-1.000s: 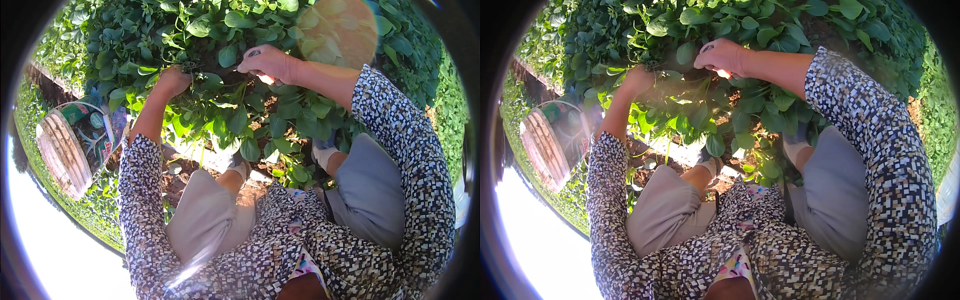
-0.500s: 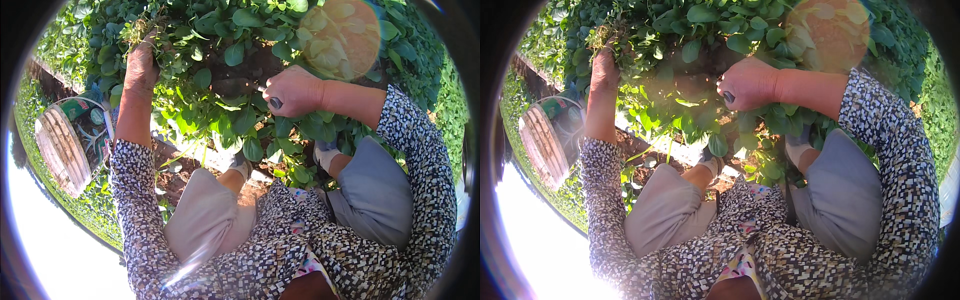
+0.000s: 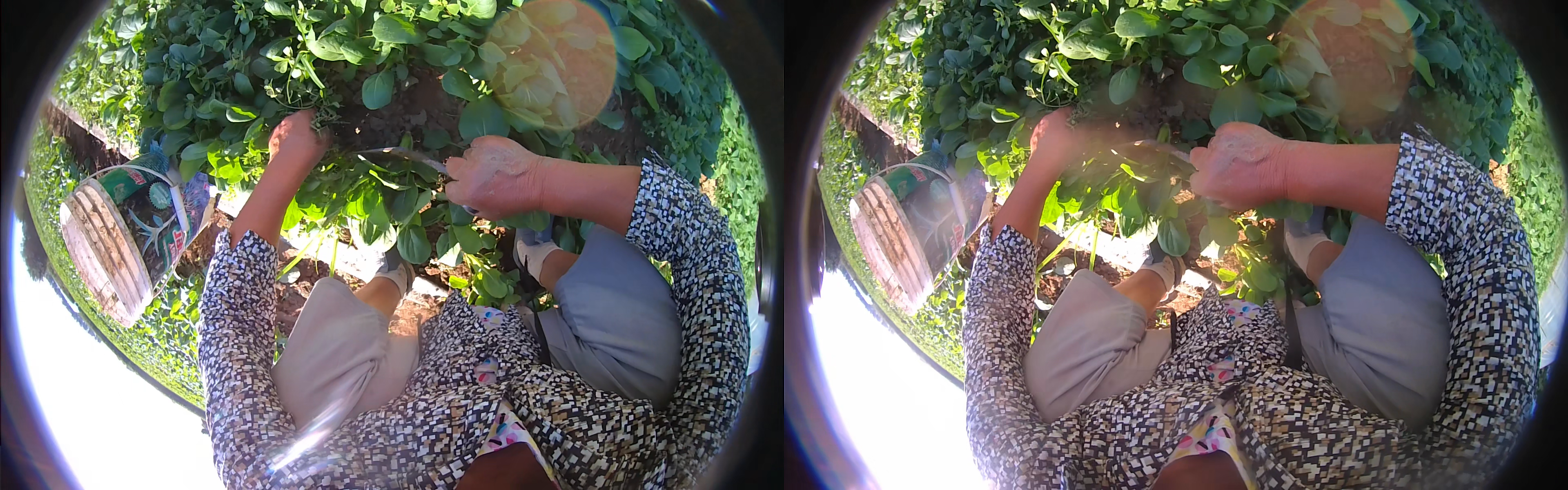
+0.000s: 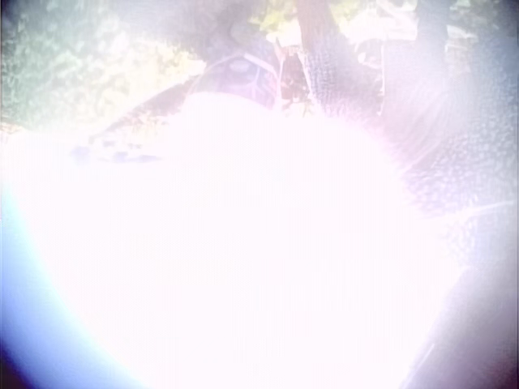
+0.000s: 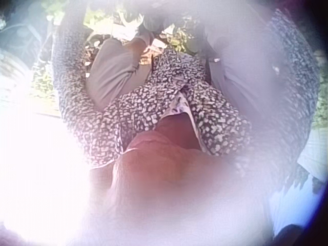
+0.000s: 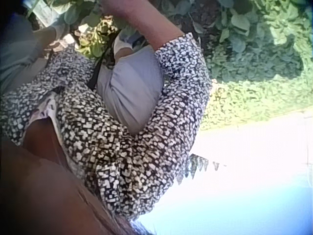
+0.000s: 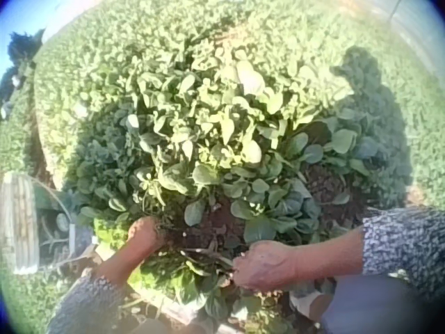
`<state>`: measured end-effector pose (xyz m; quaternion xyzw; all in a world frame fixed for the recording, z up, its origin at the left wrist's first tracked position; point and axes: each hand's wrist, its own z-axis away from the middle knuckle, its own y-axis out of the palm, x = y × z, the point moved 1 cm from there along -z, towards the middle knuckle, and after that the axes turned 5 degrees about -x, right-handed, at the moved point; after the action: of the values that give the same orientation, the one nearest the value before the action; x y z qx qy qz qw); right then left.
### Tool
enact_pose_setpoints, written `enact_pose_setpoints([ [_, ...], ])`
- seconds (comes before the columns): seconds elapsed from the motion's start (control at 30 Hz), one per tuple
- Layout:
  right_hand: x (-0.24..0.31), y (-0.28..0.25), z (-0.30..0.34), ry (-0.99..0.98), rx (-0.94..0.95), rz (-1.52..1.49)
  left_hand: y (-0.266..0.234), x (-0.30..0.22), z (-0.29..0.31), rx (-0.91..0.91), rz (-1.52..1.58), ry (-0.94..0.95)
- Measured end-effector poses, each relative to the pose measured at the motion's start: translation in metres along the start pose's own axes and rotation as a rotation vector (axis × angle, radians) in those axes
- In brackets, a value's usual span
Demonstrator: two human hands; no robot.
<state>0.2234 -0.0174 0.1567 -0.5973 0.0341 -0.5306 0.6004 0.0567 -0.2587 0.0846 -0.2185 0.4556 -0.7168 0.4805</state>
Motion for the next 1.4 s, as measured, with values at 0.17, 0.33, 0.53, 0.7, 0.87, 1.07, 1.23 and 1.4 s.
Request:
enact_pose_setpoints([
  [0.17, -0.015, -0.003, 0.0, 0.3, -0.244, -0.247, 0.012, 0.01, 0.001, 0.178, -0.176, 0.018],
  [0.33, -0.036, -0.004, -0.022, 0.338, -0.262, -0.232, 0.017, 0.016, -0.014, 0.323, -0.268, -0.019],
  [0.53, -0.04, -0.004, -0.064, 0.391, -0.196, -0.335, 0.056, 0.048, -0.022, 0.204, -0.068, 0.148],
  [0.7, -0.056, 0.001, -0.069, 0.538, -0.221, -0.74, 0.082, 0.081, -0.03, 0.227, 0.032, 0.136],
  [0.87, -0.058, -0.017, -0.038, 0.496, -0.153, -0.579, 0.085, 0.087, -0.027, 0.207, 0.347, 0.068],
  [1.07, -0.043, -0.034, -0.013, 0.313, -0.104, -0.172, 0.054, 0.081, -0.03, 0.075, 0.595, 0.322],
  [1.23, -0.03, -0.045, -0.019, 0.241, 0.003, -0.127, -0.013, -0.03, -0.001, 0.25, 0.418, -0.053],
  [1.4, -0.029, -0.019, -0.026, 0.306, -0.045, -0.169, 0.009, -0.05, 0.002, 0.459, -0.206, 0.144],
])
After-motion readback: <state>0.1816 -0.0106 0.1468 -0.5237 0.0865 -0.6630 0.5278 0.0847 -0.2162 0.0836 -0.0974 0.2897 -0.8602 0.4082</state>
